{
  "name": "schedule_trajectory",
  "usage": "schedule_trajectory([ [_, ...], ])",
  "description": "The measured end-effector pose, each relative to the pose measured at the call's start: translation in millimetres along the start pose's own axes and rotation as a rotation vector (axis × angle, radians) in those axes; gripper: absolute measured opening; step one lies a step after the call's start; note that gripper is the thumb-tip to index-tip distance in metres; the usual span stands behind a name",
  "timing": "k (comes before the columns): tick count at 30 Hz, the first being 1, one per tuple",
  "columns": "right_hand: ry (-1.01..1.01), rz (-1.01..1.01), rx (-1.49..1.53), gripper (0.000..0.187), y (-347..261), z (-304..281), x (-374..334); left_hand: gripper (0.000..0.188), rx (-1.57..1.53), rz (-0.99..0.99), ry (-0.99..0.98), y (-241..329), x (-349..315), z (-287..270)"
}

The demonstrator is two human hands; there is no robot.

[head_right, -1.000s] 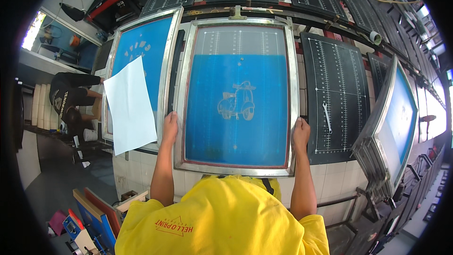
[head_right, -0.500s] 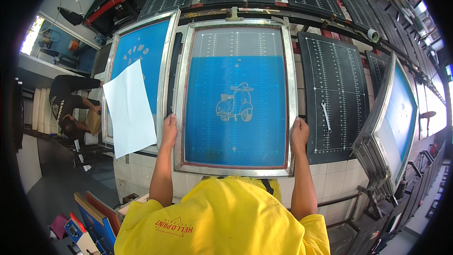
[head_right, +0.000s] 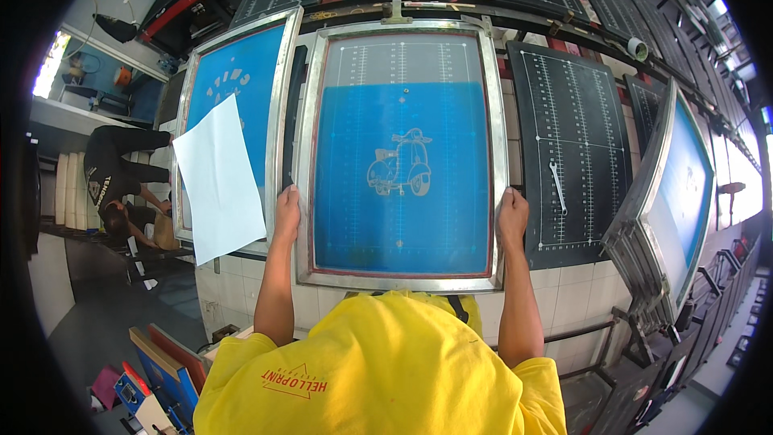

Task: The person holds a sheet of paper, aligns a screen printing frame over a workspace, and uses a wrench to tighten bolts on an overhead rail.

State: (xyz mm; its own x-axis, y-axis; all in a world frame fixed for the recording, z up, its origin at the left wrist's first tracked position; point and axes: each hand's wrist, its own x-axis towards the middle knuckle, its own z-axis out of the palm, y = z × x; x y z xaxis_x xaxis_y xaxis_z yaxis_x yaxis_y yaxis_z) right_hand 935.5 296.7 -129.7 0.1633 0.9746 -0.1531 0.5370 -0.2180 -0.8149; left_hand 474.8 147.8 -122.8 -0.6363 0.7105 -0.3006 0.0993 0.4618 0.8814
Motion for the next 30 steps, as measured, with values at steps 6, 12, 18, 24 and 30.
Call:
schedule_trajectory([
  [6,0.013,0.002,0.039,0.038,-6,1,-2,0.050,-0.042,0.013,-0.011,-2,0,0],
  [12,0.016,0.009,0.053,0.039,-5,1,-1,0.050,-0.047,0.001,-0.036,-6,3,-1],
  [18,0.017,0.023,0.056,0.039,-2,3,1,0.044,-0.050,0.024,-0.026,-9,5,-1],
  [24,-0.005,0.065,0.050,0.039,4,3,5,0.043,-0.054,0.020,-0.005,-5,2,0],
  [30,0.015,0.039,0.046,0.037,0,3,3,0.049,-0.022,-0.004,0.019,-3,1,1],
])
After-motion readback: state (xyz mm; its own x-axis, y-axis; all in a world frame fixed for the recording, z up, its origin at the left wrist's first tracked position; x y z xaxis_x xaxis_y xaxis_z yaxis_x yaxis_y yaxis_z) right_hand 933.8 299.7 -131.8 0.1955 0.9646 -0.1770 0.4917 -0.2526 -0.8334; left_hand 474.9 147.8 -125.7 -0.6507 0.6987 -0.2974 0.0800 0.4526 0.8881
